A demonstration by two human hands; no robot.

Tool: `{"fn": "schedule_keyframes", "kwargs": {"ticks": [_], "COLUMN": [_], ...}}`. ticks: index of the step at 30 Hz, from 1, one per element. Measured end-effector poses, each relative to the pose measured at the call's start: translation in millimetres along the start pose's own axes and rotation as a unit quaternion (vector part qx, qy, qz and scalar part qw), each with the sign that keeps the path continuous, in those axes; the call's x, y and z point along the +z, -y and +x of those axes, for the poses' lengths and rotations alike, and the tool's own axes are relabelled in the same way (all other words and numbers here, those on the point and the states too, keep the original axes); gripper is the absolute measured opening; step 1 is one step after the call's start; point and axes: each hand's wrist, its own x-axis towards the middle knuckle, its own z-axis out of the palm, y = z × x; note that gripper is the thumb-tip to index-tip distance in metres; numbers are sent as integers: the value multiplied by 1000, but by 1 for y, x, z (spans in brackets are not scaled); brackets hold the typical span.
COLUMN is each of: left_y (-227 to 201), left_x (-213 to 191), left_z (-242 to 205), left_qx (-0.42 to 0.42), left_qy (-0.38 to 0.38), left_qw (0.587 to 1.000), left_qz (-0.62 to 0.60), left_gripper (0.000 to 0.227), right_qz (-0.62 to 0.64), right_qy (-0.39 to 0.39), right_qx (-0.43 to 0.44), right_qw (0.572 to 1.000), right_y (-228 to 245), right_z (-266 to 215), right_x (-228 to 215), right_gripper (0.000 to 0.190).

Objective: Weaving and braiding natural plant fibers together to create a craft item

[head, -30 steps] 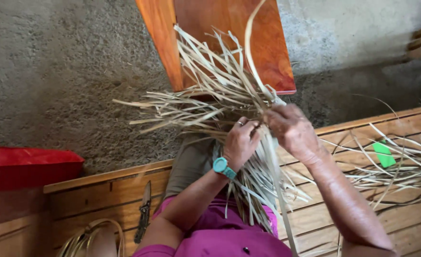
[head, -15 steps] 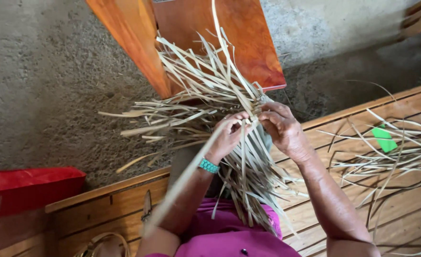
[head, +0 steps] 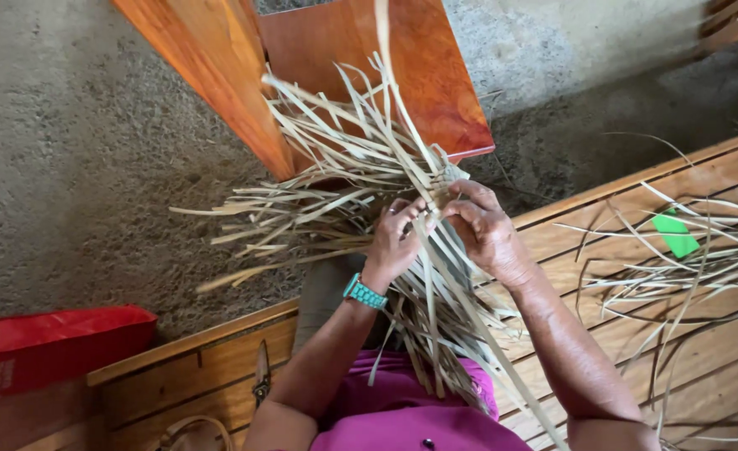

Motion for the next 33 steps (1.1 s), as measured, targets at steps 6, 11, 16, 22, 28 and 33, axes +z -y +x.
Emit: {"fn": "schedule_keyframes", "kwargs": {"ticks": [6, 11, 16, 22, 28, 33], "left_y": [-1, -58, 0, 13, -47, -38], "left_x": [-3, -10, -7, -22, -25, -13], "left_z": [-3, 13, 14, 12, 4, -11], "left_qx": [-130, -191, -39, 0, 73, 102], "left_qy": [66, 97, 141, 107, 19, -48], "left_qw": [985, 959, 978, 994, 988, 983], "left_qz": [-95, -183, -152, 0, 134, 148], "left_gripper": [24, 28, 17, 26, 17, 23], "right_qz": [17, 30, 21, -47, -234, -263], "right_qy": [-2, 0, 9, 15, 41, 41], "right_qx": [-6, -3, -9, -25, -89, -68], "right_qw": [1000, 1000, 1000, 998, 967, 962], "right_y": [7, 14, 12, 21, 22, 36], "right_z": [-1, 1, -1, 2, -1, 2], "right_x": [-2, -2, -1, -5, 8, 9], "right_gripper": [7, 8, 11, 20, 22, 19]}}
